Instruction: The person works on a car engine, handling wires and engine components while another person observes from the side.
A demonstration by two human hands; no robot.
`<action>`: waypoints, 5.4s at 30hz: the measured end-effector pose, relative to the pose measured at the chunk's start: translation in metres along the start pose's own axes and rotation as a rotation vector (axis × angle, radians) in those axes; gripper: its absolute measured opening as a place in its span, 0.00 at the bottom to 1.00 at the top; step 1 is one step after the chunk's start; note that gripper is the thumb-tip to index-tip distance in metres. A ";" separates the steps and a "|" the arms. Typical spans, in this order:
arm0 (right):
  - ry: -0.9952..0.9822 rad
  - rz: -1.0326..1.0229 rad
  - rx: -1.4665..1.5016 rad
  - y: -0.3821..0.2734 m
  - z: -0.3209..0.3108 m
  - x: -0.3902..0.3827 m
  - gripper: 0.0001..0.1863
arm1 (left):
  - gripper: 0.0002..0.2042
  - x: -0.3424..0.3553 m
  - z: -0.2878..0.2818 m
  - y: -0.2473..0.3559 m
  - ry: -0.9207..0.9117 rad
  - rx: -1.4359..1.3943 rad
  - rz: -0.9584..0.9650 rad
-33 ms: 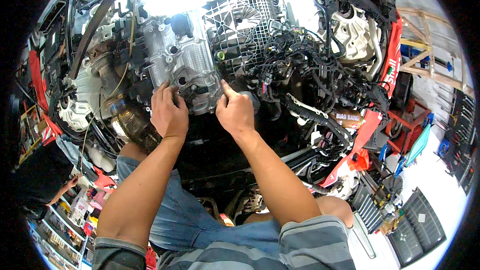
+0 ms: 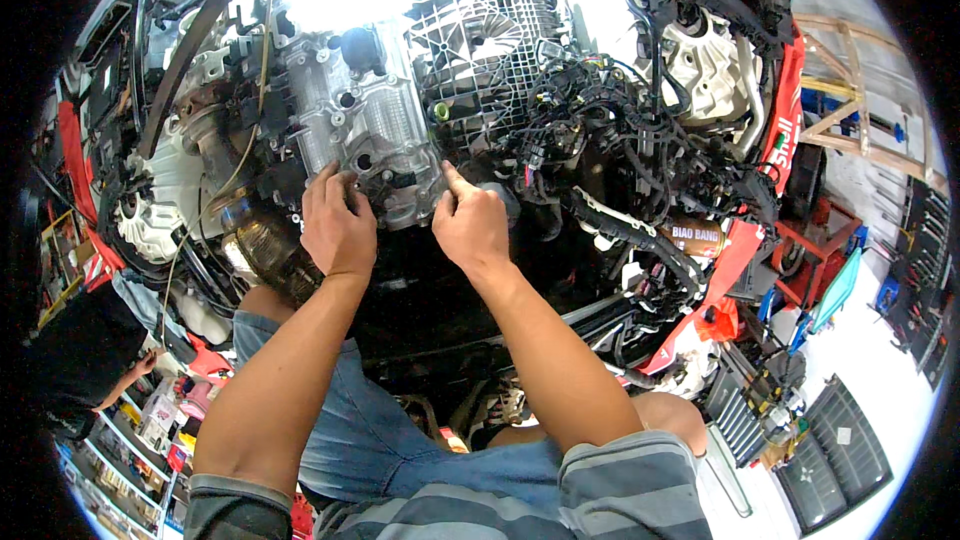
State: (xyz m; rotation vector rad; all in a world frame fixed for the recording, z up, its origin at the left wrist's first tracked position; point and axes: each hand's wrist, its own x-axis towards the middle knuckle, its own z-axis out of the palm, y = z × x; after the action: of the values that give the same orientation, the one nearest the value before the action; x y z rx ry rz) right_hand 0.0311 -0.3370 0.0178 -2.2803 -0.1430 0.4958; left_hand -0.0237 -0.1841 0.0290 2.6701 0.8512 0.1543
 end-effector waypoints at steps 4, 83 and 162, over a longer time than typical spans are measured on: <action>-0.078 0.085 -0.009 -0.002 -0.006 -0.006 0.21 | 0.08 0.000 0.000 -0.001 0.009 0.000 0.006; -0.045 0.047 -0.201 -0.025 0.011 0.039 0.22 | 0.09 0.000 -0.001 0.000 0.000 0.012 0.006; -0.233 0.064 -0.181 -0.005 0.027 0.161 0.16 | 0.11 0.000 -0.002 -0.003 -0.020 -0.012 -0.007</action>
State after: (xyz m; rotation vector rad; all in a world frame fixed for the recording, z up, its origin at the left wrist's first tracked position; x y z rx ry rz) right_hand 0.1686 -0.2738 -0.0445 -2.4024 -0.2406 0.8114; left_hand -0.0255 -0.1814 0.0302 2.6526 0.8505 0.1300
